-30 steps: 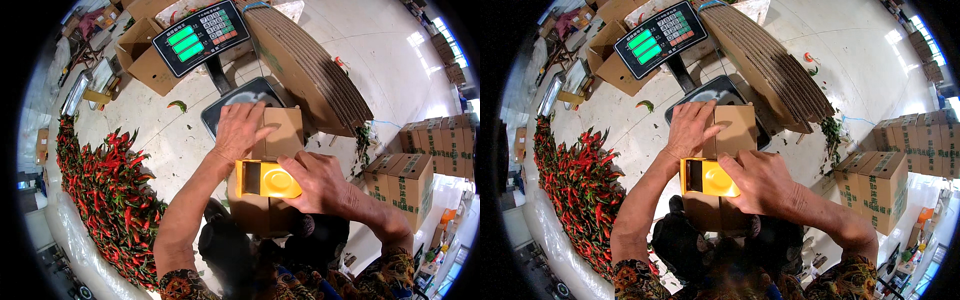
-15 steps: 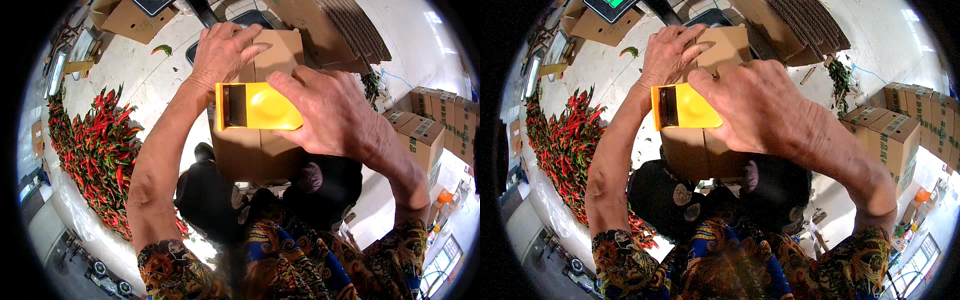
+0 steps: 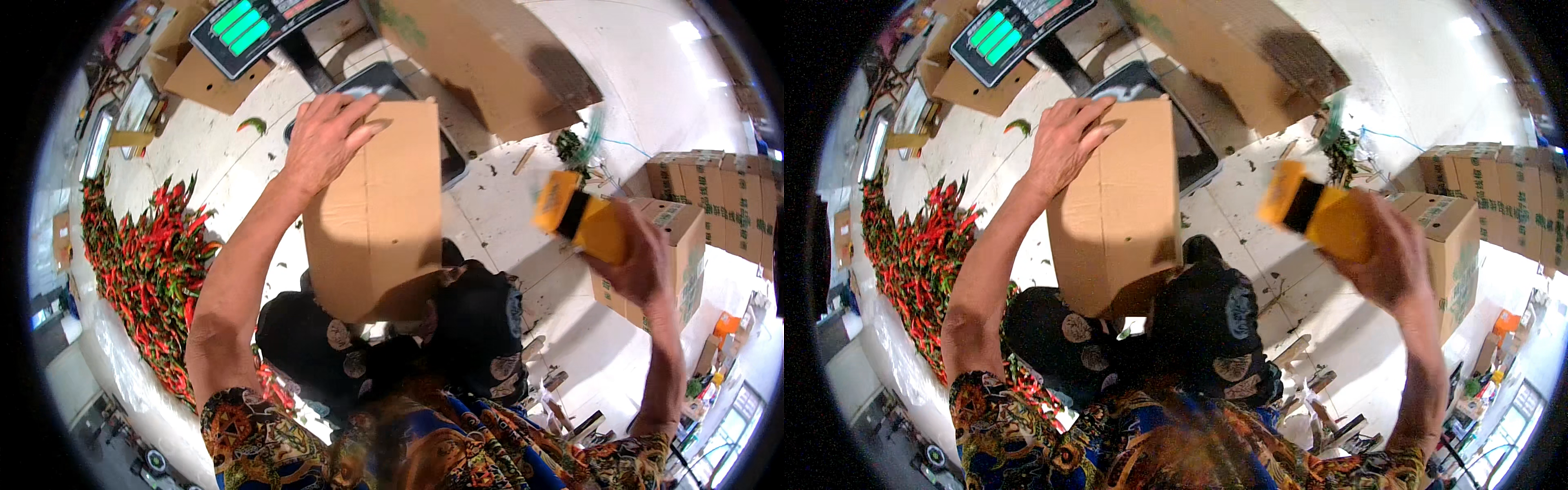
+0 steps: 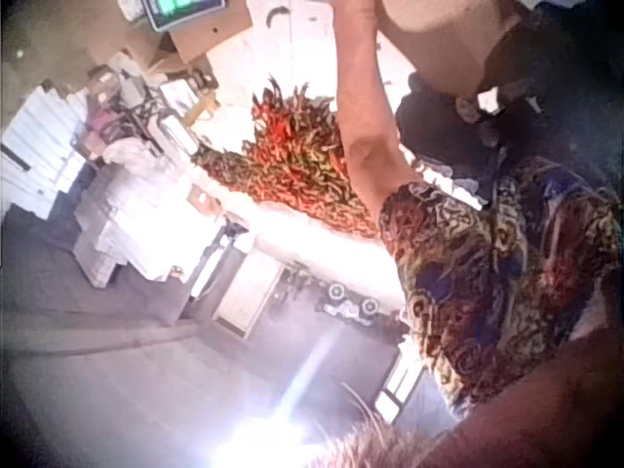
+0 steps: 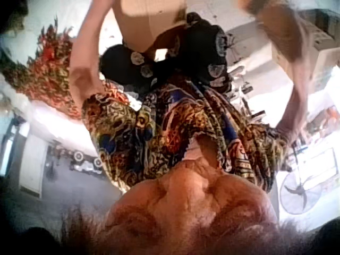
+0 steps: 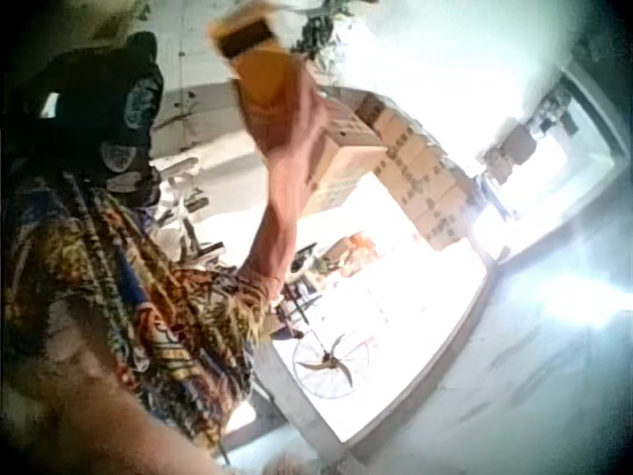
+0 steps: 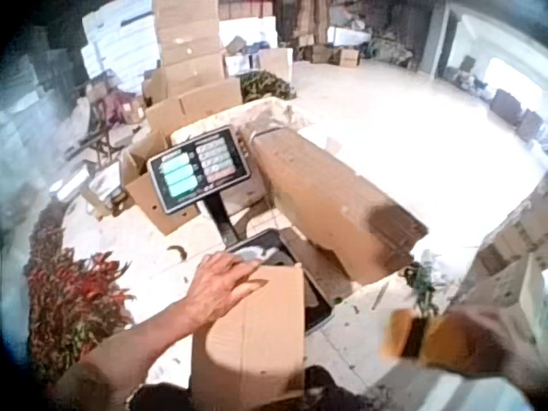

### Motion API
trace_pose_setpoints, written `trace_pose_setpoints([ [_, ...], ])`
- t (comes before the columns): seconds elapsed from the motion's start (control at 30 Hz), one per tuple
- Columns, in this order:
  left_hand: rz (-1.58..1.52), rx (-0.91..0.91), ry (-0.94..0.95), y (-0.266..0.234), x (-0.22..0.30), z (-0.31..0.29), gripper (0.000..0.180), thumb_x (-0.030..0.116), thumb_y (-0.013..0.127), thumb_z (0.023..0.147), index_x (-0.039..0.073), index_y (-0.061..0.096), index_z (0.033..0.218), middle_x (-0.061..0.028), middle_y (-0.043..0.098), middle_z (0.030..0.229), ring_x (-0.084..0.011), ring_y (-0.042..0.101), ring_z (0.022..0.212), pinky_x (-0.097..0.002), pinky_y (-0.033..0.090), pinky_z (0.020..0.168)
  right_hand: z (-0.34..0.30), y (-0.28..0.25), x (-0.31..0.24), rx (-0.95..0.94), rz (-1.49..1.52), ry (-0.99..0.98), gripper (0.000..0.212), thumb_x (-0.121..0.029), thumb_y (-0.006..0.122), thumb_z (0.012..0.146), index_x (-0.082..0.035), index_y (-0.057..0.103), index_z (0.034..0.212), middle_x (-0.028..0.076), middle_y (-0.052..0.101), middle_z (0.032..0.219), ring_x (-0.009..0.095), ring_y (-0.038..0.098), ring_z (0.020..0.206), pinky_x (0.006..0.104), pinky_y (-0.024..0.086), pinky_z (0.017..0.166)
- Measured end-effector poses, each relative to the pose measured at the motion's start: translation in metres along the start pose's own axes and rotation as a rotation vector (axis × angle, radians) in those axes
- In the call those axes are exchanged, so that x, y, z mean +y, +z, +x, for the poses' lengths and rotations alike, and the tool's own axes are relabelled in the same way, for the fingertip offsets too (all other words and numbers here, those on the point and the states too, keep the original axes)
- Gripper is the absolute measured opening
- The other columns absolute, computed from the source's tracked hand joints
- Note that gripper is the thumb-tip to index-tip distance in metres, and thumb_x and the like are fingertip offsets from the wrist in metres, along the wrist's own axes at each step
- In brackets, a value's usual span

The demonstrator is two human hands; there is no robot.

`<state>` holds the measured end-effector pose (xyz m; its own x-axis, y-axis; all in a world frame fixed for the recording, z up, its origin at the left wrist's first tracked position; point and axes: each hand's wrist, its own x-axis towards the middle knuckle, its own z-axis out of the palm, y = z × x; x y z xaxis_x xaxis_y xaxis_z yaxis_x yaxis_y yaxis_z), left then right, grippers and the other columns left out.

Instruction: The person sorts red chili peppers by hand from a large pile on the floor into a cardboard box, then seals the box with a tape dispenser and places it on a stack of other boxes.

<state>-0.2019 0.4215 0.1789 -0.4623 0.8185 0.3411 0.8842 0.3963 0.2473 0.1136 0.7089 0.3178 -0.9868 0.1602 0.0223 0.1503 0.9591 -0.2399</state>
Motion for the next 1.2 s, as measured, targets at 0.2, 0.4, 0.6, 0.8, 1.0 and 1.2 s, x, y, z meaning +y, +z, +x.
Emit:
trace_pose_setpoints([
  [0.2, -0.047, 0.088, -0.029, -0.013, 0.009, 0.002, 0.044, 0.033, 0.060, 0.091, 0.013, 0.056, 0.131, -0.0123, 0.059, 0.117, -0.0297, 0.053, 0.111, -0.0420, 0.038, 0.097, 0.041, -0.012, -0.051, -0.043, 0.526, -0.010, 0.067, -0.029, 0.087, 0.062, -0.001, 0.057, 0.115, 0.012, 0.067, 0.092, 0.020, 0.067, 0.082, 0.0328, 0.053, 0.075],
  [0.4, -1.047, -0.097, -0.252, -0.067, 0.061, 0.034, 0.060, 0.052, 0.033, 0.101, 0.005, 0.057, 0.129, -0.0117, 0.059, 0.123, -0.0254, 0.050, 0.122, -0.0369, 0.036, 0.108, 0.070, -0.038, -0.084, -0.022, 0.578, -0.234, 0.078, -0.034, 0.089, 0.053, 0.001, 0.058, 0.115, 0.011, 0.067, 0.093, 0.021, 0.068, 0.085, 0.0319, 0.052, 0.079],
  [0.6, -1.474, -0.346, -0.308, -0.093, 0.073, 0.001, 0.080, 0.072, 0.021, 0.094, 0.011, 0.064, 0.122, -0.0096, 0.065, 0.117, -0.0273, 0.052, 0.123, -0.0419, 0.037, 0.106, 0.089, -0.038, -0.107, -0.044, 0.727, -0.126, 0.084, -0.031, 0.085, 0.048, 0.005, 0.055, 0.118, 0.013, 0.065, 0.100, 0.021, 0.065, 0.093, 0.0318, 0.050, 0.085],
  [0.8, -1.723, -0.527, -0.242, -0.102, 0.068, -0.025, 0.047, 0.038, 0.071, 0.085, 0.005, 0.062, 0.117, -0.0025, 0.063, 0.100, -0.0122, 0.057, 0.096, -0.0292, 0.046, 0.088, 0.099, -0.036, -0.132, 0.040, 1.032, 0.042, 0.099, -0.046, 0.090, 0.046, 0.005, 0.053, 0.122, 0.011, 0.063, 0.108, 0.021, 0.063, 0.102, 0.0324, 0.049, 0.091],
  [1.0, -1.948, -0.562, -0.312, -0.083, 0.058, -0.054, 0.028, 0.016, 0.070, 0.088, 0.003, 0.062, 0.112, -0.0003, 0.064, 0.093, -0.0088, 0.059, 0.083, -0.0257, 0.049, 0.074, 0.081, -0.020, -0.099, 0.203, 0.731, 0.002, 0.106, -0.053, 0.092, 0.050, 0.005, 0.049, 0.127, 0.012, 0.062, 0.107, 0.025, 0.062, 0.103, 0.0364, 0.050, 0.093],
  [1.2, -2.274, -0.322, -0.511, -0.075, 0.037, -0.082, 0.017, 0.007, 0.066, 0.089, 0.002, 0.063, 0.105, -0.0087, 0.069, 0.097, -0.0180, 0.069, 0.083, -0.0331, 0.058, 0.079, 0.087, -0.018, -0.112, 0.244, 0.792, -0.003, 0.103, -0.049, 0.089, 0.053, 0.005, 0.046, 0.129, 0.011, 0.060, 0.108, 0.023, 0.061, 0.104, 0.0352, 0.048, 0.094],
])
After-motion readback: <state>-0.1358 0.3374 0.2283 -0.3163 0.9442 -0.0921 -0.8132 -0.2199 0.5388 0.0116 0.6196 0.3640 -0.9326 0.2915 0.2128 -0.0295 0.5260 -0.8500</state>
